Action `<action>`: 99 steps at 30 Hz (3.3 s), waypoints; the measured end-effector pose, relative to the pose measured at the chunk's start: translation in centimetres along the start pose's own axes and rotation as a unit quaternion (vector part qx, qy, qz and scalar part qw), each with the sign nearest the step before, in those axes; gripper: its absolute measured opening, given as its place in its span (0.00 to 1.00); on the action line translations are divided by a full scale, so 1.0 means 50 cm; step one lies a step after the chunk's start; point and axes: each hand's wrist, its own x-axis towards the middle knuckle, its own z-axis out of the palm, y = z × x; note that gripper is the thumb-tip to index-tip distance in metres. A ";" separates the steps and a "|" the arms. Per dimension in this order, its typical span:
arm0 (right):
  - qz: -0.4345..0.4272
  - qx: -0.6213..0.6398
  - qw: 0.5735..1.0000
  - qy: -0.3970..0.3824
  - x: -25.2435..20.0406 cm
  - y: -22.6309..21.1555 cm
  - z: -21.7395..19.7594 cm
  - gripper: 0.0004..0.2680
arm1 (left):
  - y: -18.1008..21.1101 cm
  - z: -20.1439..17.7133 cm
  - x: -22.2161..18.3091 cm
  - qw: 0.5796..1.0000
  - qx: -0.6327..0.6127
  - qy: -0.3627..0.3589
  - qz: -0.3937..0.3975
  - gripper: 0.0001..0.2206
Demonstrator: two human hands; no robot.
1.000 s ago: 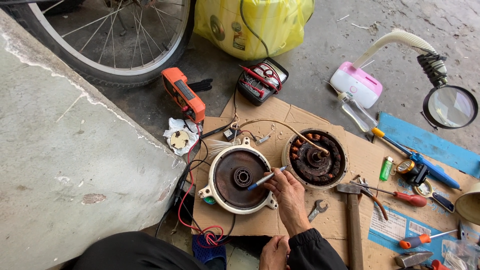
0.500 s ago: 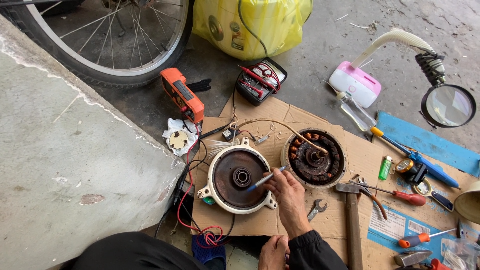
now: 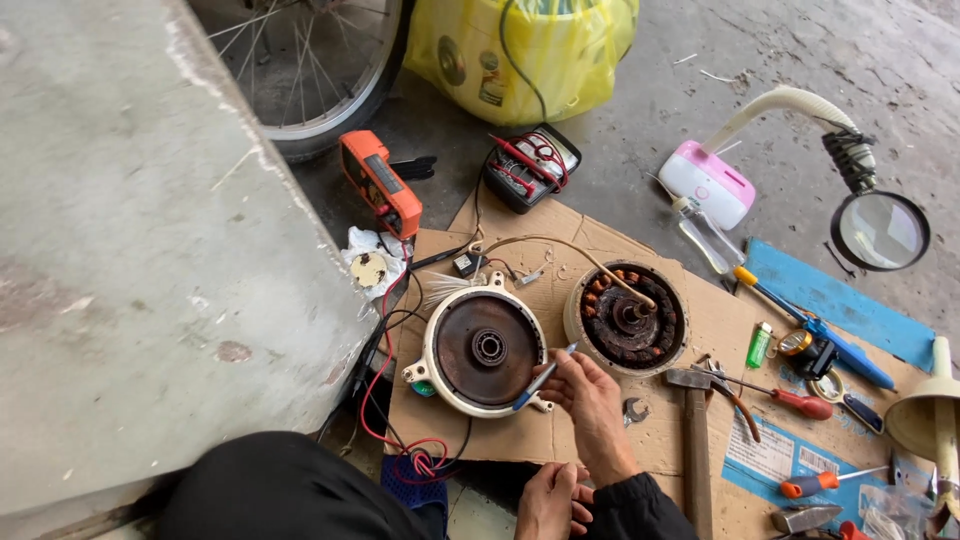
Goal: Inspecting and marking the stator and rotor of an electric motor during a repair process.
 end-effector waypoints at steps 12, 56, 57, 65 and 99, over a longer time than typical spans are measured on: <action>0.000 -0.181 0.972 0.151 -0.217 -0.089 -0.045 0.13 | 0.040 -0.014 -0.029 0.977 -0.191 0.004 0.093 0.18; 0.009 -0.465 0.884 0.058 -0.314 0.050 -0.120 0.11 | 0.050 -0.046 -0.133 0.959 -0.197 -0.036 0.203 0.17; 0.008 -0.465 0.883 0.059 -0.313 0.049 -0.119 0.11 | 0.052 -0.046 -0.134 0.959 -0.196 -0.038 0.203 0.17; 0.038 -0.475 0.877 0.054 -0.322 0.026 -0.114 0.09 | 0.058 -0.050 -0.127 0.949 -0.238 0.048 0.203 0.18; -0.065 -0.119 0.990 0.033 0.089 0.038 -0.021 0.08 | 0.048 -0.016 -0.056 0.965 -0.234 0.058 0.099 0.19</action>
